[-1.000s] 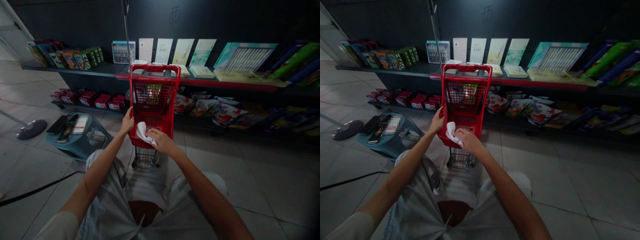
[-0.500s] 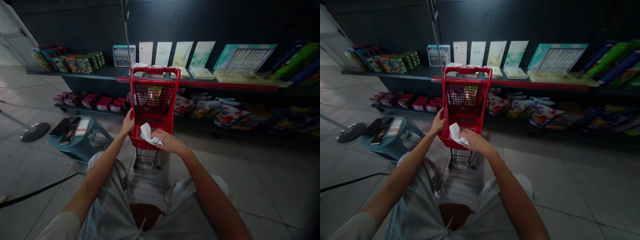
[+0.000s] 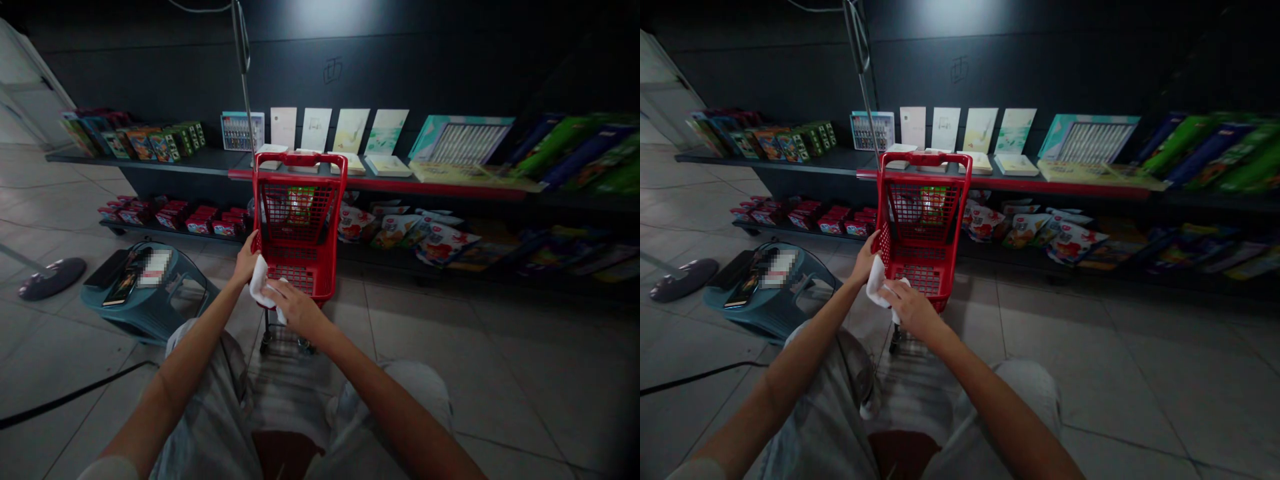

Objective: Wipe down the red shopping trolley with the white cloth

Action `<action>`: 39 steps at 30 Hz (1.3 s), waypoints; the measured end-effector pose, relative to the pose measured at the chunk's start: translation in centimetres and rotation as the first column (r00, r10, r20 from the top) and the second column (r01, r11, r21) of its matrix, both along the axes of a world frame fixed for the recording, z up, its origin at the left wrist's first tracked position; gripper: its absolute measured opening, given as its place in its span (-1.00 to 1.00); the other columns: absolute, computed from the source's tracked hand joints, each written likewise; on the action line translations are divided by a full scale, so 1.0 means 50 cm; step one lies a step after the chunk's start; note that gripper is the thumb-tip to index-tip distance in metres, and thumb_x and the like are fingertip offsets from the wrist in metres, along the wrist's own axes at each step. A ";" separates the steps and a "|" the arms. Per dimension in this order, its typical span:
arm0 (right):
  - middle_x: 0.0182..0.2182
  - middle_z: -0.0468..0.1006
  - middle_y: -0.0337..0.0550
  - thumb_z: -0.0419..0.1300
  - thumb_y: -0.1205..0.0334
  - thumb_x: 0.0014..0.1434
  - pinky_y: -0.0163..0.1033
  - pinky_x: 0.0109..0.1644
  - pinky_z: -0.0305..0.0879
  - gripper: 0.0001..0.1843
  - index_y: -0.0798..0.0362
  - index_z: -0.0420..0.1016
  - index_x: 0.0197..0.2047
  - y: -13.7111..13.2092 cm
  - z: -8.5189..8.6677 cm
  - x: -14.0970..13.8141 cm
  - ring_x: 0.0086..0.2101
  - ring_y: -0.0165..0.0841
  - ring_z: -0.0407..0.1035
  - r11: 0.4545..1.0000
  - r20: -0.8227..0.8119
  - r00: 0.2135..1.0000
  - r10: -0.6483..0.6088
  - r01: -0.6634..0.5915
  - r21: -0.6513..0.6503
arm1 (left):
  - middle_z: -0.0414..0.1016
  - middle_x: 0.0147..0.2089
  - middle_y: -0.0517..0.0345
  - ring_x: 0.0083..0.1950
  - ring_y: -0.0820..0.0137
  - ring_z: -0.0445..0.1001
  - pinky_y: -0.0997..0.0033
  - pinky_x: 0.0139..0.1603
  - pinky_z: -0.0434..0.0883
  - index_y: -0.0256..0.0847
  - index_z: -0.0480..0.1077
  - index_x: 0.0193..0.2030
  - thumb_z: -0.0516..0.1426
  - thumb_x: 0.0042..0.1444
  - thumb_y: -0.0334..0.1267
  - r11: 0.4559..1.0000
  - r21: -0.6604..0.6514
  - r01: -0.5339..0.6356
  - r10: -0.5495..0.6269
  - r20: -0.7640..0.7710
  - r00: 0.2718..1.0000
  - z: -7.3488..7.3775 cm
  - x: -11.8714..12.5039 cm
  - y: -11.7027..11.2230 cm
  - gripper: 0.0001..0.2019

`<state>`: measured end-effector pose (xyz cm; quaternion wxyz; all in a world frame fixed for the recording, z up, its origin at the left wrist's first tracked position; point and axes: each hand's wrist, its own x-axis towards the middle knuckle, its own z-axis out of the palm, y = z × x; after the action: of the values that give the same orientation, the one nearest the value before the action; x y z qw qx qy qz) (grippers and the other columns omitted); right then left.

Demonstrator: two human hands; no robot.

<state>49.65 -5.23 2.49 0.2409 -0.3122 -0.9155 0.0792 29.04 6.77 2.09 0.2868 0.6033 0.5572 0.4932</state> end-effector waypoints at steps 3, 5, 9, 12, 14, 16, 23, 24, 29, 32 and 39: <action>0.35 0.38 0.05 0.16 0.38 0.30 -0.06 0.36 0.37 -0.44 0.07 0.41 0.35 0.017 0.018 0.050 0.28 -0.19 0.35 0.994 0.012 1.000 -0.024 0.025 -0.105 | 0.41 0.42 0.09 0.41 0.22 0.40 0.12 0.54 0.22 -0.14 0.25 0.47 0.11 0.08 -0.47 0.999 -0.033 -0.029 0.029 -0.012 1.000 -0.001 0.003 0.004 -0.25; 0.34 0.40 0.13 0.23 0.17 0.32 -0.01 0.35 0.38 -0.42 0.11 0.40 0.37 0.022 0.031 0.084 0.27 -0.13 0.39 0.988 0.008 0.998 -0.057 0.058 -0.140 | 0.39 0.43 0.09 0.42 0.24 0.39 0.13 0.55 0.19 -0.14 0.24 0.47 0.10 0.08 -0.49 0.999 -0.040 -0.034 0.034 -0.015 0.999 0.000 0.005 0.007 -0.25; 0.36 0.38 0.16 0.03 0.05 0.46 0.07 0.42 0.29 -0.43 0.15 0.37 0.40 0.022 0.037 0.130 0.31 -0.12 0.34 0.979 -0.027 0.999 -0.046 0.039 -0.198 | 0.39 0.44 0.10 0.43 0.27 0.38 0.14 0.56 0.18 -0.14 0.25 0.46 0.08 0.09 -0.50 0.999 -0.032 -0.042 0.042 -0.011 0.999 0.006 0.009 0.009 -0.26; 0.34 0.41 0.07 -0.07 0.22 0.49 0.05 0.45 0.26 -0.50 0.10 0.43 0.37 0.029 0.023 0.137 0.30 -0.20 0.35 0.978 -0.090 0.995 -0.048 0.028 -0.207 | 0.41 0.42 0.12 0.41 0.28 0.40 0.16 0.55 0.21 -0.12 0.26 0.45 0.08 0.12 -0.47 0.997 -0.022 -0.070 0.070 -0.002 0.998 0.005 0.012 -0.008 -0.29; 0.32 0.44 0.06 -0.01 0.27 0.45 0.05 0.44 0.29 -0.52 0.08 0.47 0.33 0.039 0.012 0.127 0.28 -0.19 0.39 0.981 -0.123 0.991 -0.049 0.024 -0.192 | 0.40 0.42 0.08 0.43 0.24 0.38 0.13 0.55 0.20 -0.14 0.24 0.46 0.11 0.14 -0.42 0.994 -0.010 -0.110 0.110 -0.020 0.994 -0.005 0.016 -0.036 -0.30; 0.29 0.47 0.07 0.04 0.30 0.42 0.05 0.42 0.32 -0.54 0.08 0.49 0.31 0.051 0.003 0.107 0.26 -0.18 0.41 0.984 -0.153 0.988 -0.035 0.007 -0.181 | 0.30 0.49 0.01 0.50 0.18 0.27 0.09 0.59 0.12 -0.18 0.18 0.50 0.16 0.12 -0.38 0.994 0.015 -0.110 0.111 -0.059 0.992 -0.020 0.022 -0.074 -0.24; 0.25 0.48 0.07 0.05 0.35 0.40 0.04 0.37 0.37 -0.56 0.05 0.47 0.29 0.056 -0.001 0.007 0.22 -0.20 0.43 0.985 -0.267 0.963 0.029 -0.074 -0.159 | 0.17 0.55 0.01 0.55 0.23 0.19 0.10 0.58 0.10 -0.17 -0.02 0.57 0.04 0.36 -0.16 0.999 0.009 -0.040 0.040 0.039 0.998 -0.046 0.044 -0.154 -0.32; 0.24 0.48 0.08 0.05 0.37 0.40 0.05 0.37 0.37 -0.55 0.06 0.46 0.30 0.052 -0.001 -0.003 0.22 -0.20 0.42 0.986 -0.269 0.963 0.020 -0.064 -0.156 | 0.17 0.55 0.00 0.55 0.23 0.19 0.10 0.58 0.11 -0.17 -0.01 0.56 0.03 0.37 -0.12 0.999 0.010 -0.041 0.041 0.057 0.998 -0.044 0.044 -0.152 -0.33; 0.13 0.51 0.05 0.06 0.42 0.37 0.05 0.29 0.43 -0.59 0.04 0.47 0.22 0.042 0.005 -0.001 0.13 -0.21 0.45 0.983 -0.201 0.979 0.011 -0.048 -0.178 | 0.18 0.53 -0.13 0.54 0.18 0.17 0.05 0.59 0.09 -0.23 0.02 0.55 0.06 0.31 -0.24 0.999 0.034 -0.041 0.042 -0.026 0.999 -0.041 0.034 -0.139 -0.31; 0.10 0.51 0.03 0.06 0.41 0.35 0.02 0.25 0.45 -0.61 0.03 0.47 0.18 0.043 0.017 0.044 0.11 -0.21 0.46 0.980 -0.152 0.988 0.019 -0.049 -0.194 | 0.17 0.52 -0.13 0.55 0.19 0.14 0.04 0.61 0.03 -0.22 0.00 0.56 0.05 0.20 -0.40 0.998 0.055 -0.026 0.031 -0.097 0.995 -0.048 0.029 -0.137 -0.24; 0.06 0.56 0.03 0.06 0.34 0.37 0.01 0.20 0.46 -0.69 0.03 0.50 0.11 0.055 0.037 0.180 0.04 -0.20 0.51 0.969 -0.054 0.996 -0.072 0.057 -0.241 | 0.12 0.56 -0.08 0.57 0.17 0.10 0.03 0.61 0.02 -0.22 0.01 0.55 0.08 0.17 -0.37 0.997 0.077 0.014 -0.007 -0.087 0.996 -0.056 0.020 -0.127 -0.22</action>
<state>58.63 -2.47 4.35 0.2324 -0.3658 -0.8808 0.1906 30.04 0.44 -0.70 0.2414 0.6378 0.5466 0.4861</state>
